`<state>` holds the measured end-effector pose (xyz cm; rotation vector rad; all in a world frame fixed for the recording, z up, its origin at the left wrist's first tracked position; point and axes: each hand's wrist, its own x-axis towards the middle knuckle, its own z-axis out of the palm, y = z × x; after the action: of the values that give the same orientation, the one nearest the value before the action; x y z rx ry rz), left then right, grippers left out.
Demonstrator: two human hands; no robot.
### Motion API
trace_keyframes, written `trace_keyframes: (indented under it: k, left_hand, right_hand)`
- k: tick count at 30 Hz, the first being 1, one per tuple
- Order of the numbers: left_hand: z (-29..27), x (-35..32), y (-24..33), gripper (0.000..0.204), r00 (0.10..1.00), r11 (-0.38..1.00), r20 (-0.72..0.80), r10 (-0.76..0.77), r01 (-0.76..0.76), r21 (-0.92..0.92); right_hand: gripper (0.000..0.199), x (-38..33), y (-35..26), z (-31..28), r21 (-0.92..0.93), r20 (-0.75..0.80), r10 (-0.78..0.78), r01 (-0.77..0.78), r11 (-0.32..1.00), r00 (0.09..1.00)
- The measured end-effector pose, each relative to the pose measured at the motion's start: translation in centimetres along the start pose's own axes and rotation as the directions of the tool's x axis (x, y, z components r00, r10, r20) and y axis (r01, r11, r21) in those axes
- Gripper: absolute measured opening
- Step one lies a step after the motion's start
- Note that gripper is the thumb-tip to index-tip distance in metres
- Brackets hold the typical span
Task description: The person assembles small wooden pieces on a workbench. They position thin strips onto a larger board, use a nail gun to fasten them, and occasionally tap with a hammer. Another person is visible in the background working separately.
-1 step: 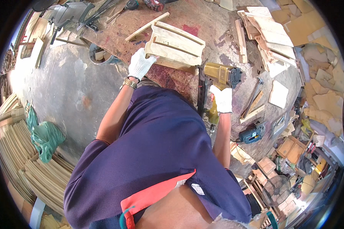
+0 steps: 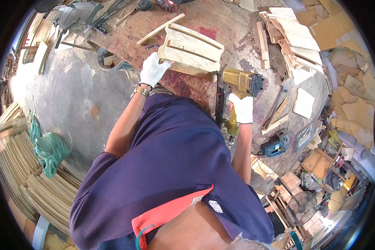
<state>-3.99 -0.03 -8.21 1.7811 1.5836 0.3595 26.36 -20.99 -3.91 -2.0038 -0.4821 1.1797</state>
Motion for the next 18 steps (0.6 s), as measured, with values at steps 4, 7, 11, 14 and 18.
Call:
trace_keyframes:
  k: [4, 7, 11, 14, 18]
  left_hand:
    - [0.2, 0.8, 0.0, 0.051, 0.997, 0.998, -0.059, 0.059, -0.060, -0.016]
    - [0.2, 0.8, 0.1, 0.051, 0.995, 0.997, -0.073, 0.063, -0.066, -0.040]
    - [-0.2, 0.6, 0.5, 0.050, 0.996, 0.998, -0.061, 0.070, -0.070, 0.004]
    - [-0.4, 0.5, 0.9, 0.049, 0.996, 0.997, -0.063, 0.067, -0.069, -0.027]
    - [-0.4, 0.5, 1.0, 0.049, 0.997, 0.997, -0.055, 0.059, -0.062, -0.041]
  right_hand:
    - [0.019, -0.2, -0.4, 0.0, -0.035, -0.010, -0.071, 0.071, 0.997, 0.997]
    - [0.022, -1.1, -0.8, -0.5, -0.018, 0.009, -0.082, 0.082, 0.996, 0.997]
    - [0.018, -1.6, -0.9, -1.3, -0.120, 0.106, -0.071, 0.084, 0.989, 0.992]
    - [0.019, -1.3, -0.5, -1.0, -0.009, 0.178, -0.182, 0.187, 0.982, 0.967]
    - [0.021, -0.9, -0.9, -0.1, -0.210, 0.151, -0.057, 0.088, 0.974, 0.987]
